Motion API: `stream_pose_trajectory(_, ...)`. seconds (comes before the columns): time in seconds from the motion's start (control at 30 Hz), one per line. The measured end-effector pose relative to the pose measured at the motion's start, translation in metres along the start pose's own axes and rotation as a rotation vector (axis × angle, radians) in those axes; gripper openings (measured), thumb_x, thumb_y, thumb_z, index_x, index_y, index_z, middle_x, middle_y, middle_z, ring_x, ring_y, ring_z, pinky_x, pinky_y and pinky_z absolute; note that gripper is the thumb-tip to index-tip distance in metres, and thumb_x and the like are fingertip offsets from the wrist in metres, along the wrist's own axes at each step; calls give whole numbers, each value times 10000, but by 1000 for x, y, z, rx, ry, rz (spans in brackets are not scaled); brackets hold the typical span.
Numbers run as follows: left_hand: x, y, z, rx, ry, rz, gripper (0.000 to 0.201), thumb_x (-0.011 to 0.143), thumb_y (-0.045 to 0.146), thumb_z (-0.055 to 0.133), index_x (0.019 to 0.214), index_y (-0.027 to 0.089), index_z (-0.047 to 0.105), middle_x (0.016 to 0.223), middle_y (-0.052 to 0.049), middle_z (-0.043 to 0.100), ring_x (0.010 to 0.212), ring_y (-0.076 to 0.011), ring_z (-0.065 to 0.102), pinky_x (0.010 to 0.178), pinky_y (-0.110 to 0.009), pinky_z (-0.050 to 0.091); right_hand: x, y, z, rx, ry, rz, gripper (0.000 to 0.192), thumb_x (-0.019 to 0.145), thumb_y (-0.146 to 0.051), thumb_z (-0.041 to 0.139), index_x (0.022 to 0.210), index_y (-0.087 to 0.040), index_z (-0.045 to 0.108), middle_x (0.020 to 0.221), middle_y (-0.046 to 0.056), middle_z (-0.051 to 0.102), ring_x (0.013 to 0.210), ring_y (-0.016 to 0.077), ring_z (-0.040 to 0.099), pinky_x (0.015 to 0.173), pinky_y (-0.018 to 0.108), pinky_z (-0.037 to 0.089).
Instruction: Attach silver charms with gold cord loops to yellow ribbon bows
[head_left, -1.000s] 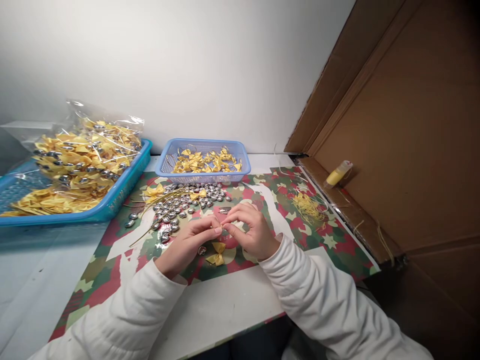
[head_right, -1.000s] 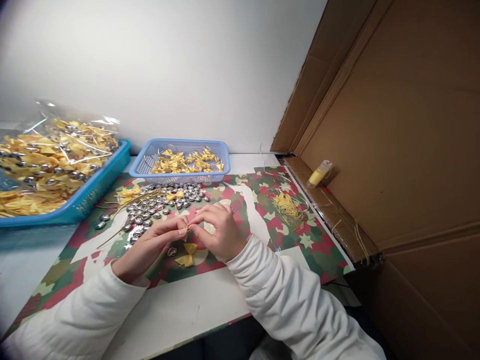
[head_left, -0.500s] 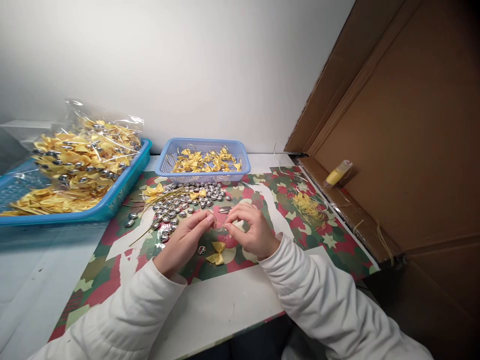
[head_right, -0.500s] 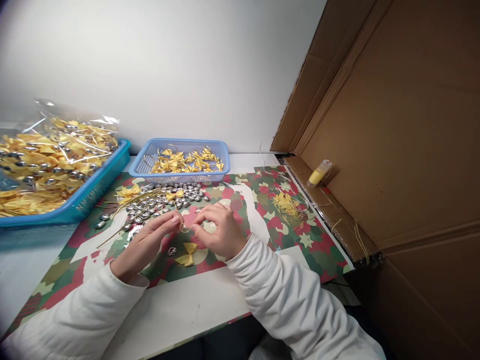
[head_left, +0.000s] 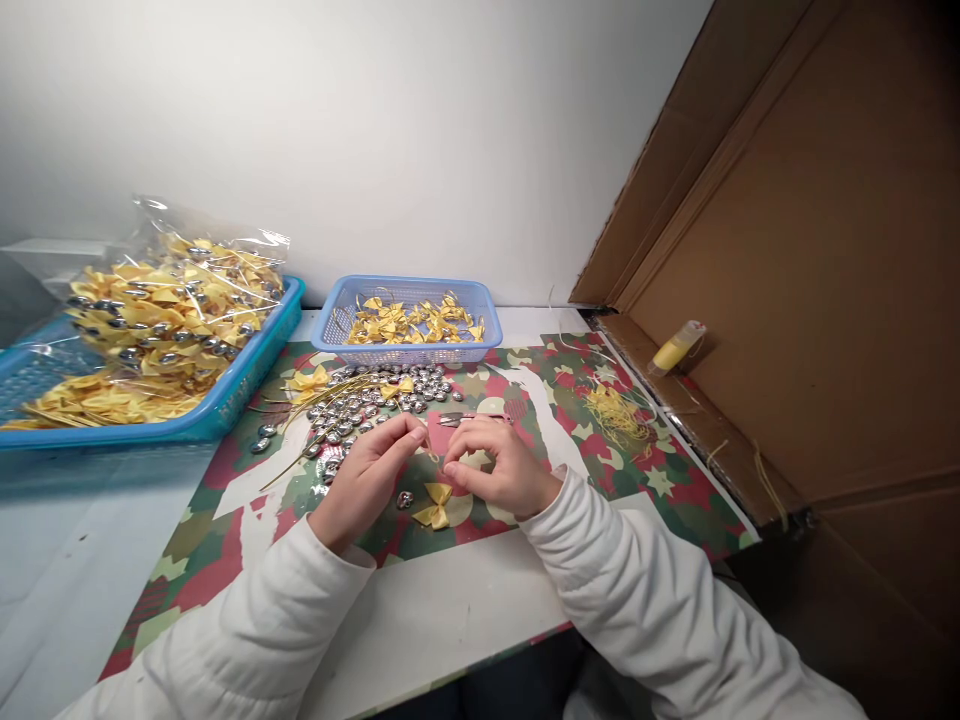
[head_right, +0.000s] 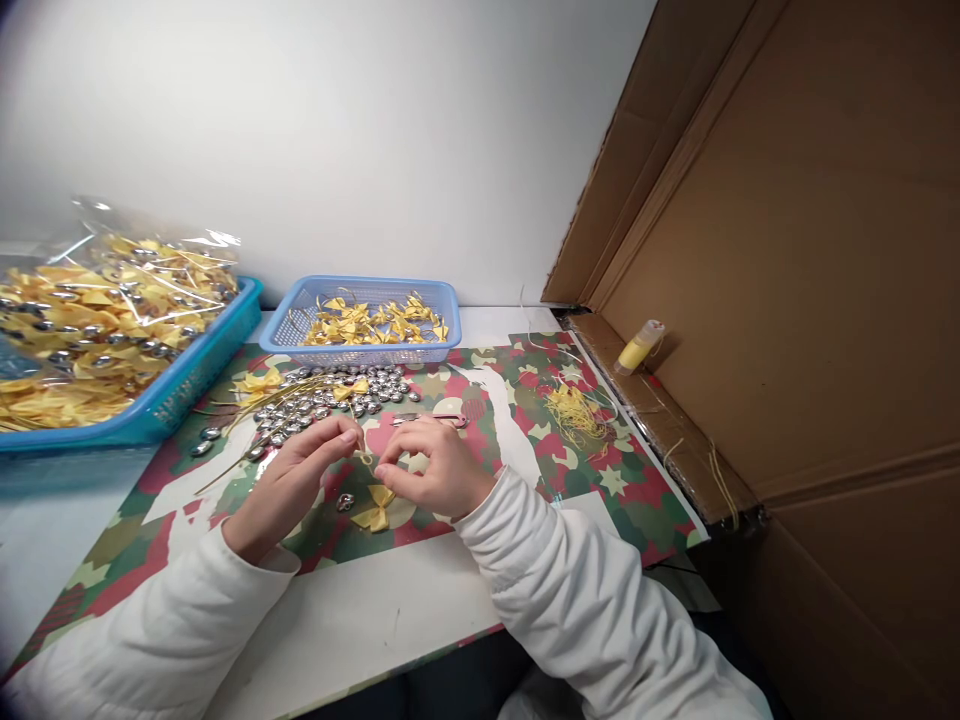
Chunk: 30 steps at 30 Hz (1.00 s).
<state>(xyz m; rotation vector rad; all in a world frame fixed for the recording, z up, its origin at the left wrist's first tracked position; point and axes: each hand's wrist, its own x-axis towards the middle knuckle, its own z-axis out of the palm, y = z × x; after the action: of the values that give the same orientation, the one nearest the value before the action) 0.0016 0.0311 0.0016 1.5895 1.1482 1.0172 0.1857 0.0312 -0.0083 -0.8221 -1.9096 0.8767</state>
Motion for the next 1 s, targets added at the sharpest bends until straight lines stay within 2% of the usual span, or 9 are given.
stream_pose_trajectory(0.07,0,0,0,1,-7,6,296,852,425,505,647,211,517,639,19,471,616,-157,426,576,-269,375,0,1,-3,-27,54,72,201,820,-228,578,622,-198,589,688,13,656,717,165,565,816,347,420)
stream_pose_trajectory(0.17,-1,0,0,2,-17,22,297,870,416,496,653,213,510,625,28,455,588,-147,411,557,-263,365,1,1,-7,-57,211,166,225,837,-266,532,631,-190,583,681,22,606,716,170,537,739,329,417)
stream_pose_trajectory(0.23,-1,0,1,18,-26,43,297,880,408,493,658,213,520,628,28,470,593,-149,429,565,-264,373,2,0,-7,-12,249,188,200,838,-285,530,683,-184,609,733,32,613,761,175,545,734,320,421)
stream_pose_trajectory(0.37,-3,-1,2,74,-66,76,266,898,397,502,729,212,591,689,12,559,651,-162,508,601,-268,406,3,-4,1,195,68,249,167,794,-314,561,726,-180,633,768,25,612,764,161,542,728,304,423)
stream_pose_trajectory(0.5,-2,-3,2,119,-95,119,268,924,389,497,756,211,606,719,10,601,680,-159,549,625,-264,425,4,-7,7,425,-37,452,177,731,-352,601,685,-181,606,651,-11,545,629,131,486,590,270,384)
stream_pose_trajectory(0.7,-3,-6,2,210,-84,193,252,934,365,506,772,210,622,700,15,624,669,-158,574,657,-269,442,6,-6,6,683,-56,757,238,701,-387,637,602,-174,603,551,-14,534,524,109,452,503,254,300)
stream_pose_trajectory(0.8,-4,-7,2,280,-59,253,223,926,343,531,792,209,648,701,9,645,673,-163,583,663,-277,436,5,-4,7,752,-61,811,247,666,-391,652,592,-157,624,560,1,566,512,101,455,506,252,288)
stream_pose_trajectory(1.0,-6,-5,3,330,-5,305,234,912,314,549,742,205,668,687,1,662,663,-165,591,671,-287,431,6,-7,9,793,19,855,188,594,-321,633,588,-137,672,602,17,614,572,107,504,539,239,341)
